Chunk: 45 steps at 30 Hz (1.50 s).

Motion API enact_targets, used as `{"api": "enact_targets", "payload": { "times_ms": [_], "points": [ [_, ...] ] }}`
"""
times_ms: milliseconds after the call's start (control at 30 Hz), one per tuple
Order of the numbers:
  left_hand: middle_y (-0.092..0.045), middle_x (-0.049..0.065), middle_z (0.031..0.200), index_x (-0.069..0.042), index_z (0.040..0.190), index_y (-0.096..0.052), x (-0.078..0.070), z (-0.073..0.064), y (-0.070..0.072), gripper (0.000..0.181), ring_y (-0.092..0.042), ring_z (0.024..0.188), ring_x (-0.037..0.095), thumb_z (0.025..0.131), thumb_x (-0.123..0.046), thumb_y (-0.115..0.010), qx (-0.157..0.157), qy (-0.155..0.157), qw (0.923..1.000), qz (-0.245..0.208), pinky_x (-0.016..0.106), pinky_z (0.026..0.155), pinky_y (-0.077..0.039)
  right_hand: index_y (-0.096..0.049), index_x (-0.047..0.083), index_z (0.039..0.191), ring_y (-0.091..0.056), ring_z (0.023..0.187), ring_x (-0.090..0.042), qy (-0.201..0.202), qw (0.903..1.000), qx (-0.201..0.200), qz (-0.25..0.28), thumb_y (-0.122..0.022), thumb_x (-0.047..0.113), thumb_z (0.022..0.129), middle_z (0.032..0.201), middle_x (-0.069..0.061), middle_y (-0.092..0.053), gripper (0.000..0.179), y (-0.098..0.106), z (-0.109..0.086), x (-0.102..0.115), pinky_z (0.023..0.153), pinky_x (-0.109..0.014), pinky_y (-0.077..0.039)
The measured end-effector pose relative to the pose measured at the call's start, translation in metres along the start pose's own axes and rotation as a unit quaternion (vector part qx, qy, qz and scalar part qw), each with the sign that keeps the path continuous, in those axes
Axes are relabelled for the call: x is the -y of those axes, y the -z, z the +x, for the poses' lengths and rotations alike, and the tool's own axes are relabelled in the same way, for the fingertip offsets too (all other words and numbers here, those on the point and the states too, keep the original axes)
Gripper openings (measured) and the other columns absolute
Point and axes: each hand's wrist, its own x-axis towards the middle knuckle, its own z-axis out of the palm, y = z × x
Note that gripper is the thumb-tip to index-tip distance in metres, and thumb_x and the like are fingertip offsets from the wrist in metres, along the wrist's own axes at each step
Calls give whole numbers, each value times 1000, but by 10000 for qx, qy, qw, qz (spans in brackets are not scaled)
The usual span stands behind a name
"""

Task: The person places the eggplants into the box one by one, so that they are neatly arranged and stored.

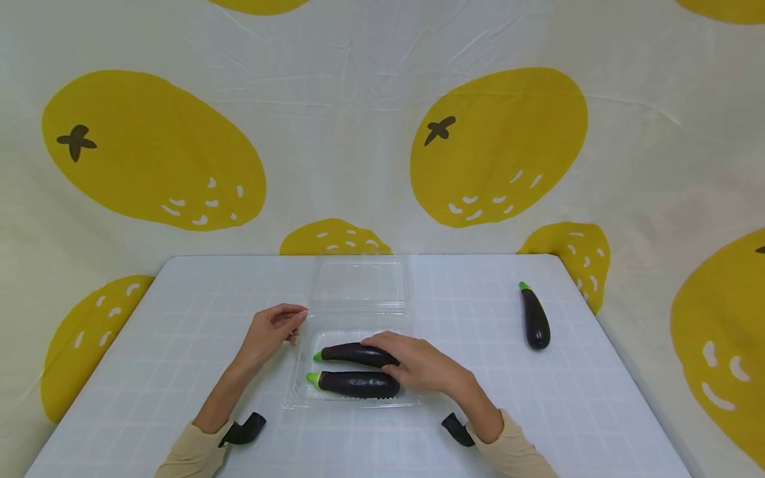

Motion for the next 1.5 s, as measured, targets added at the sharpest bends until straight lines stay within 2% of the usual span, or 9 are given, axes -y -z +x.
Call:
{"api": "enact_targets", "payload": {
  "times_ms": [167,333,533,667,933,1200,1500],
  "points": [
    [-69,26,97,4,115,-70,0,0,-1,25,-60,62,16,98,-15,-72,-6,6,10000,-15,23,59,-55,-49,9,149,-54,133,-19,-89,9996,195,174,-64,2,100,147,-4,-55,51,1,2,1,109,-41,-47],
    [-69,24,96,3,116,-70,0,-1,-1,25,-61,62,18,98,-15,-72,-14,48,10000,37,23,60,-55,-50,3,147,-55,132,-24,8,9989,421,198,-62,-5,99,145,-10,-57,50,4,4,1,109,-42,-47],
    [-69,24,96,3,116,-70,1,-1,-2,25,-61,61,19,99,-15,-72,-18,88,9999,93,23,60,-56,-52,2,144,-55,130,-26,-277,9967,729,241,-61,-7,98,142,-11,-59,48,8,6,5,109,-42,-47],
    [-69,24,95,3,116,-70,2,-1,-2,26,-60,61,18,99,-15,-72,-13,68,10000,65,23,59,-56,-53,1,143,-55,130,-27,-417,9956,772,319,-61,-5,99,142,-12,-58,45,12,4,5,109,-43,-47],
    [-69,25,96,3,116,-70,2,-1,-3,26,-61,61,19,98,-16,-72,-7,65,10000,38,23,59,-56,-59,-1,136,-60,125,-27,-145,9997,170,122,-58,2,104,134,-11,-63,33,19,-5,-4,104,-43,-50],
    [-69,25,96,3,116,-71,1,0,-2,25,-61,61,19,99,-16,-72,-36,61,9999,122,23,60,-55,-63,2,132,-62,119,-28,-251,9981,-424,359,-61,4,103,128,-10,-67,29,27,-14,-11,101,-45,-52],
    [-69,25,97,2,116,-70,1,0,-2,26,-61,61,20,99,-18,-72,-15,58,9999,128,22,60,-56,-66,6,128,-64,117,-31,-388,9917,-1225,106,-67,2,99,125,-9,-68,30,36,-23,-25,99,-48,-53]
  ]
}}
